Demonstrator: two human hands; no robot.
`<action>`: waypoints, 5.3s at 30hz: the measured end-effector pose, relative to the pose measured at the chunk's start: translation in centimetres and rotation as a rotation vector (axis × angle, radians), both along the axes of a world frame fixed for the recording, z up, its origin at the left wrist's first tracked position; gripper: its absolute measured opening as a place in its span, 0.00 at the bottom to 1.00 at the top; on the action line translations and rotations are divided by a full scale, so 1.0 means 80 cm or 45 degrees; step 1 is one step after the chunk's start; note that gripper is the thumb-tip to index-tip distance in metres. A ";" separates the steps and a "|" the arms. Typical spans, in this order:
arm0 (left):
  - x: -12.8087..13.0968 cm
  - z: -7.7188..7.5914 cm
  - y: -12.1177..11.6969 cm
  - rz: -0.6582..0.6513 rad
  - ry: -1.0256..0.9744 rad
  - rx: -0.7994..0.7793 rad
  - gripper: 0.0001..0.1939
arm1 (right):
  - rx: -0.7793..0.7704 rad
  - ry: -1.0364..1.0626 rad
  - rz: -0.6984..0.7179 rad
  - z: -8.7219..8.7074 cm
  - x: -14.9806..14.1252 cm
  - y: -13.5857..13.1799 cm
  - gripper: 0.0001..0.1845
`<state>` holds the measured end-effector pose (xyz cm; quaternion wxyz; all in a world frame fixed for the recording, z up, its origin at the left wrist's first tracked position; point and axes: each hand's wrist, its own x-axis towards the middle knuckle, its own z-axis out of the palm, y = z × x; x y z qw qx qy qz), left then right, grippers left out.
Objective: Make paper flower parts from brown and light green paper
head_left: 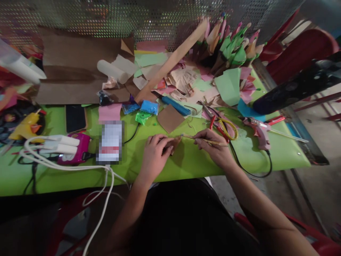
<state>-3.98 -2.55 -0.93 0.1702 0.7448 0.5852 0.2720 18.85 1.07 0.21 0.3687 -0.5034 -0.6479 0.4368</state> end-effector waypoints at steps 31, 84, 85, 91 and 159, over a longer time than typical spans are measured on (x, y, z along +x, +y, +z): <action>0.001 0.000 0.000 0.009 0.000 -0.003 0.12 | 0.032 -0.046 0.016 0.000 -0.001 0.002 0.07; 0.001 -0.002 0.013 0.174 -0.633 -0.076 0.14 | 0.474 -0.448 0.179 -0.005 -0.017 0.007 0.22; 0.003 0.001 0.017 0.226 -0.754 -0.081 0.14 | 0.457 -0.390 0.187 -0.005 -0.024 0.006 0.25; 0.029 0.035 0.054 0.444 -1.510 -0.127 0.20 | 0.548 -0.134 0.084 0.004 -0.065 0.019 0.34; 0.018 0.037 0.133 0.198 -1.356 -0.198 0.22 | 0.285 0.449 -0.197 0.033 -0.031 0.098 0.13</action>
